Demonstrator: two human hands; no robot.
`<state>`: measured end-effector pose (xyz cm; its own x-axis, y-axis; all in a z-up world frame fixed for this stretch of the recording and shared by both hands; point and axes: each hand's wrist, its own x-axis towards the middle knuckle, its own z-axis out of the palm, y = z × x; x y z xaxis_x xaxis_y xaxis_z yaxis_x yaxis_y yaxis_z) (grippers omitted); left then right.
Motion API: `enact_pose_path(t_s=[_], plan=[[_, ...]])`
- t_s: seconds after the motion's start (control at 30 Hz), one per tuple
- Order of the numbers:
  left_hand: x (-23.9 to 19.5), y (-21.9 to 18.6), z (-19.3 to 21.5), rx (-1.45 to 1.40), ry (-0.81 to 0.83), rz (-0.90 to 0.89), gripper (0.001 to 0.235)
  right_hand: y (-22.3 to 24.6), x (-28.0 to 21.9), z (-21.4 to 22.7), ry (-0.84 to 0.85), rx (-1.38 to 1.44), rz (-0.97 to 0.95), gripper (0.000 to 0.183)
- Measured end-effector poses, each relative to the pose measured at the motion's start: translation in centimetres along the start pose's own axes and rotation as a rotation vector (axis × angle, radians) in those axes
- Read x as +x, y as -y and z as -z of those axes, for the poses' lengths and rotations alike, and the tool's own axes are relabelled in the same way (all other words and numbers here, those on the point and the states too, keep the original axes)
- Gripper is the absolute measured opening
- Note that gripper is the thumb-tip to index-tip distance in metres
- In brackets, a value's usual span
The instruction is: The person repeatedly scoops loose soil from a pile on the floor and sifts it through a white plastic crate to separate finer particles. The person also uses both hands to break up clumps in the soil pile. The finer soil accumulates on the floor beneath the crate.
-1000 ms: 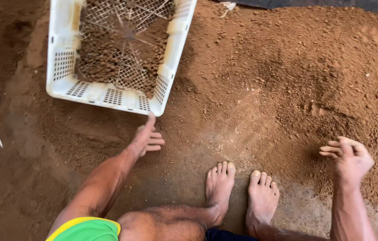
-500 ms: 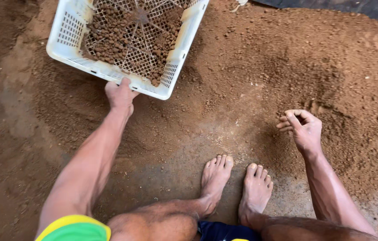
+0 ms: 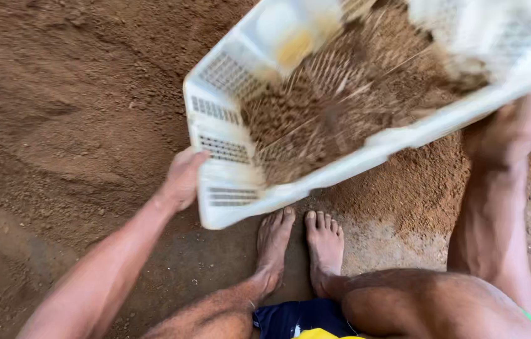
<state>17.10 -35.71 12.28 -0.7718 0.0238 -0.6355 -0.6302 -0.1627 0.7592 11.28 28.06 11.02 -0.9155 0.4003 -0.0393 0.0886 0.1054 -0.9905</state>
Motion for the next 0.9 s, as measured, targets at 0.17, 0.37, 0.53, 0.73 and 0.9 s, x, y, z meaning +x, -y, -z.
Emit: enact_pose_path(t_s=[0.17,0.37,0.53,0.73,0.9], plan=[[0.1,-1.1,-1.6,0.172,0.120,-0.056,0.038,-1.7,-3.5,0.6,-0.005,-0.021,-0.077,0.035],[2.0,-2.3,-7.4,0.520,0.236,-0.355,0.032,-2.1,-7.7,2.3,-0.023,-0.029,-0.157,0.040],[2.0,-5.5,-5.5,0.454,0.218,-0.218,0.033,-2.4,-10.5,4.4,-0.033,-0.046,-0.222,0.044],[0.2,-9.6,-6.7,0.455,0.337,-0.093,0.036,-1.8,-13.7,7.5,-0.042,-0.082,-0.284,0.049],[0.6,-7.1,-6.8,0.509,0.445,-0.153,0.034,-1.3,-15.7,8.3,-0.054,-0.100,-0.310,0.053]])
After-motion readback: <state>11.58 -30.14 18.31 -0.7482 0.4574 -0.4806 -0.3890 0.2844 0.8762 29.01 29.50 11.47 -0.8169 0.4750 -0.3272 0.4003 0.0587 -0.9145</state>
